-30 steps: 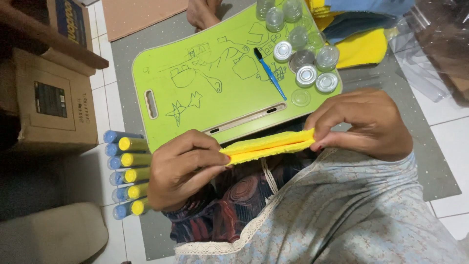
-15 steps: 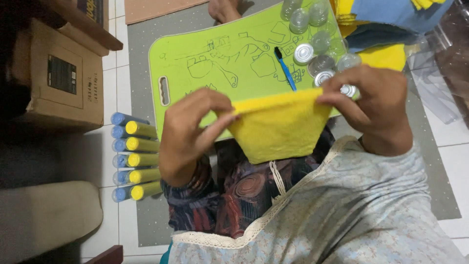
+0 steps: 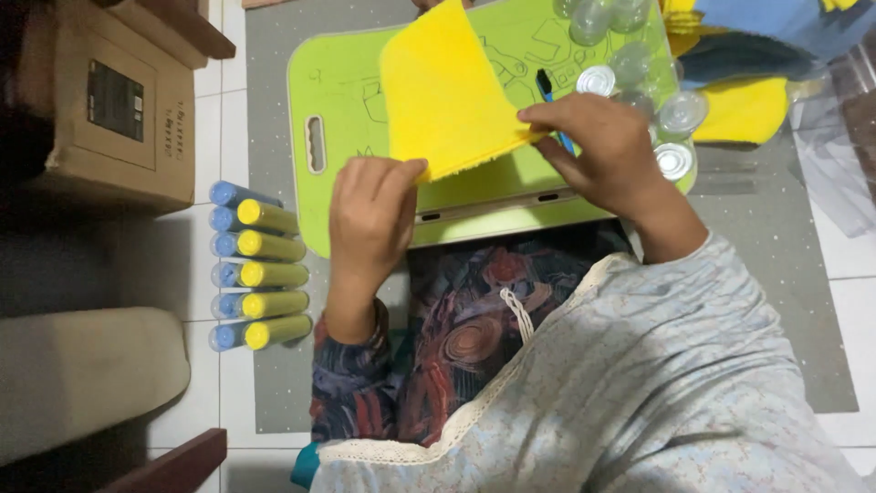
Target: The person brushes a yellow sponge with a blue brush, then folds and rolls it tightly. Finally, the person inserts the rolled sponge into a clear plastic tube.
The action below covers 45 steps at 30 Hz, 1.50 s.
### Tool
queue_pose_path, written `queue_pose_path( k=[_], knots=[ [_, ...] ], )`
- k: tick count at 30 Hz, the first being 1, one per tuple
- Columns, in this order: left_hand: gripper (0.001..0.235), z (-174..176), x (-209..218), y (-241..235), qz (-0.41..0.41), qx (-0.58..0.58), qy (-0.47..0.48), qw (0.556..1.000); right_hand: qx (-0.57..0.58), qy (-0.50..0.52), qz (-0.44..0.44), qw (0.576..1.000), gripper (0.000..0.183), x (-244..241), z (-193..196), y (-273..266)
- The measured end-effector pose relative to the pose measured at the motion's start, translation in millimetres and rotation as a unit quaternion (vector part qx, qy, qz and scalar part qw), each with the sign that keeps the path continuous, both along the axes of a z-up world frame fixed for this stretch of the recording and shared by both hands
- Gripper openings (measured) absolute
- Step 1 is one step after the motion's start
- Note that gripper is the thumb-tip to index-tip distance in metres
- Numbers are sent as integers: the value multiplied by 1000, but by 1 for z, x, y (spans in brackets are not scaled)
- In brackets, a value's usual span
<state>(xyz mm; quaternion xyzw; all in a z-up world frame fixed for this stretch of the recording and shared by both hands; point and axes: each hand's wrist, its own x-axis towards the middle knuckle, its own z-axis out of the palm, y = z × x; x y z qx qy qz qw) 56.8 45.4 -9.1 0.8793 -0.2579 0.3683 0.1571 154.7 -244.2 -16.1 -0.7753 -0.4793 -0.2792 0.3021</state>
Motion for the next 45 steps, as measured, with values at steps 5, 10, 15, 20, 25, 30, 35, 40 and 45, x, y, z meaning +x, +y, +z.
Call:
queue_pose_path(
  k=[5, 10, 15, 20, 25, 30, 35, 40, 45],
  knots=[
    [28, -121, -25, -8, 54, -25, 250, 966, -69, 248, -33, 966, 45, -26, -79, 8],
    [22, -129, -42, -17, 67, -31, 320, 945, -162, 279, -51, 945, 42, -35, -102, -11],
    [22, -123, -46, -23, 67, -51, 315, 945, -148, 268, -46, 951, 43, -45, -89, -22],
    [17, -131, -43, -28, 84, -73, 273, 955, -121, 223, -103, 962, 23, -43, -108, -24],
    [15, -135, -36, -32, 84, -62, 250, 963, -115, 203, -111, 966, 15, -39, -117, -18],
    [16, -146, -35, -34, 79, -58, 242, 965, -140, 161, -118, 970, 8, -38, -130, -12],
    [15, -152, -36, -36, 79, -68, 248, 963, -167, 95, -123, 974, 6, -36, -137, -9],
    [18, -138, -15, -26, 74, -114, 246, 960, -163, 119, -114, 973, 6, -35, -128, -8],
    [18, -118, 87, -5, 84, -99, 244, 961, -165, 191, -55, 966, 6, -33, -114, -5]
  ],
)
